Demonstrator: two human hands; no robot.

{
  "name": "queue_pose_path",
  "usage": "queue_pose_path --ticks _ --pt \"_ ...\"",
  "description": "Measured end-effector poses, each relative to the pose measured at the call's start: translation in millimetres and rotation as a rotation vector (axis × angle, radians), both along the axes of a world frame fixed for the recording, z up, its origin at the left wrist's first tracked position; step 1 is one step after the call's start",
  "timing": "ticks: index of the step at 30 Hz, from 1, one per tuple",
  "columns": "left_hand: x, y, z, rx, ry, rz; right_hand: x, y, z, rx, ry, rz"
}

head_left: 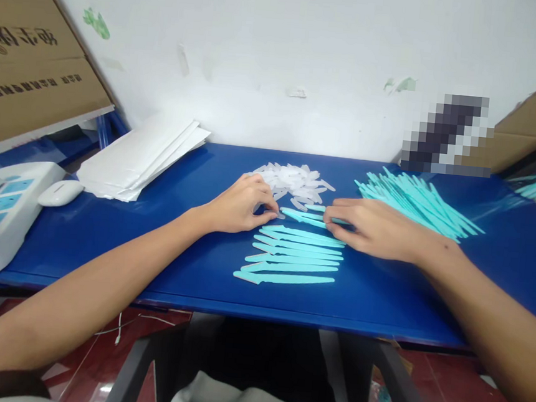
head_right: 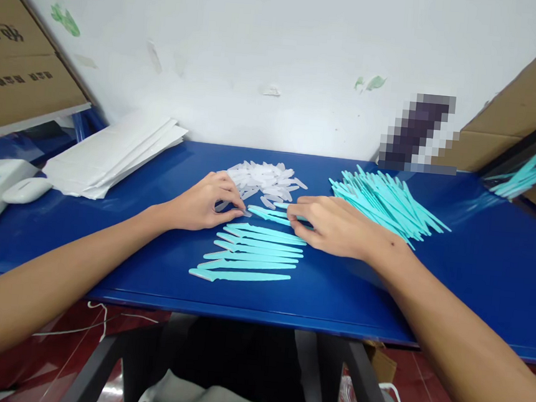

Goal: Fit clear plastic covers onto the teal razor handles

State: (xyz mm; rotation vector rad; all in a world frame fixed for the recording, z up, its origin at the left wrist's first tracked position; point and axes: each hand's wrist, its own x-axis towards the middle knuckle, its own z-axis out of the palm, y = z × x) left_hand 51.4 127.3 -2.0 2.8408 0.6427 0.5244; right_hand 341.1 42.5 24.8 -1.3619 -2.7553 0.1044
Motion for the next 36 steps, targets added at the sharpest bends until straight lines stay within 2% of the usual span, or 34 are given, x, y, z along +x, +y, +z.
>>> queue_pose_path --ticks 21,29,36 --pt "-0.1 3.7 -2.2 -0.027 -0.043 0.037 -1.0 -0.2 -0.1 0.043 -0.027 0.010" --pt "6.6 -2.8 -4.3 0.008 -0.071 -0.036 -15.7 -3.2 -6.3 0.196 -0.094 0.066" --pt "13.0 -7.2 -4.3 -0.042 -0.086 -0.023 -20.0 -2.1 -13.3 0.155 -0.021 -0.023"
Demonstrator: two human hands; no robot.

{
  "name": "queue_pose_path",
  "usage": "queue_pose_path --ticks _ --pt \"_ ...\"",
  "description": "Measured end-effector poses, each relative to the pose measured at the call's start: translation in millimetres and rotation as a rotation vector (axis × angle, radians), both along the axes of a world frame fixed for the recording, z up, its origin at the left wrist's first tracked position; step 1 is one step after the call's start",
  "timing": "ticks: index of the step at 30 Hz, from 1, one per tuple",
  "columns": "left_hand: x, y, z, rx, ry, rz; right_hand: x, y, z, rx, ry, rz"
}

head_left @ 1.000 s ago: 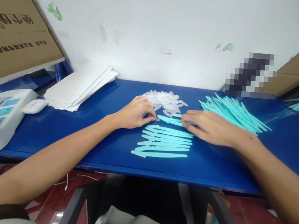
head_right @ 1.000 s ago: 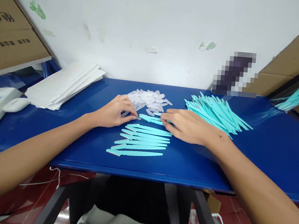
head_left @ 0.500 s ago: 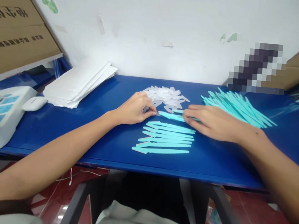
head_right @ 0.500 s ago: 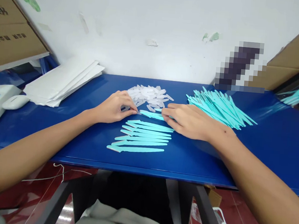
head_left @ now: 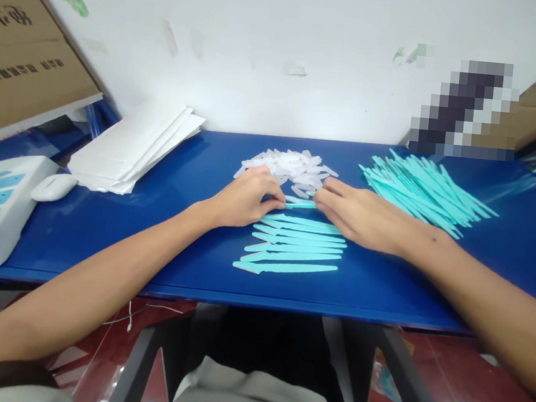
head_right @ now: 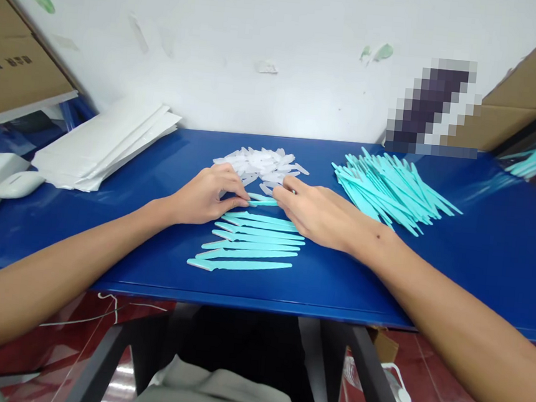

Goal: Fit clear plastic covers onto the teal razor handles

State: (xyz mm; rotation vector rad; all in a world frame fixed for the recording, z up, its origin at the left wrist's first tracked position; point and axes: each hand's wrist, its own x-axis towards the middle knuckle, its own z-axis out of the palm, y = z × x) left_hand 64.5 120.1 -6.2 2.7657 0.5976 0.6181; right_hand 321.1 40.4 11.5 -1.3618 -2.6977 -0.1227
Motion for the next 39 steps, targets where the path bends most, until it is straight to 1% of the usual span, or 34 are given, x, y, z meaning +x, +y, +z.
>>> queue_pose_path --ticks 2,4,6,8,11,14,18,25,27,33,39 --pt "0.4 0.3 2.3 0.035 0.038 -0.009 1.8 0.7 -0.1 0.002 0.015 0.005" --pt "-2.8 2.3 6.3 0.120 0.082 -0.005 5.3 1.3 2.0 0.021 0.004 0.022" --pt "-10.8 6.7 11.5 0.218 0.123 0.027 10.0 2.4 5.2 0.065 -0.030 0.019" --pt "-22.7 12.6 16.9 0.279 0.162 0.073 14.9 4.0 7.9 0.113 -0.050 -0.017" --pt "-40.6 20.7 23.9 0.287 0.253 0.115 18.8 5.1 10.1 0.123 -0.004 -0.089" --pt "-49.6 23.1 28.9 0.264 0.326 0.107 15.1 1.8 11.2 0.038 0.082 -0.088" --pt "-47.7 18.7 32.8 0.221 0.372 0.075 5.9 -4.8 13.2 -0.134 0.179 0.004" --pt "-41.1 12.7 32.4 0.174 0.393 0.041 5.5 -3.3 13.0 -0.251 0.203 0.135" --pt "-40.7 11.4 32.2 0.174 0.393 0.041 6.8 -2.7 12.2 -0.237 0.188 0.142" --pt "-37.7 9.3 30.1 0.209 0.368 0.024 15.8 0.0 6.6 -0.038 0.012 0.063" --pt "-34.6 9.1 26.6 0.235 0.363 0.071 23.2 3.9 3.1 -0.018 -0.060 0.039"
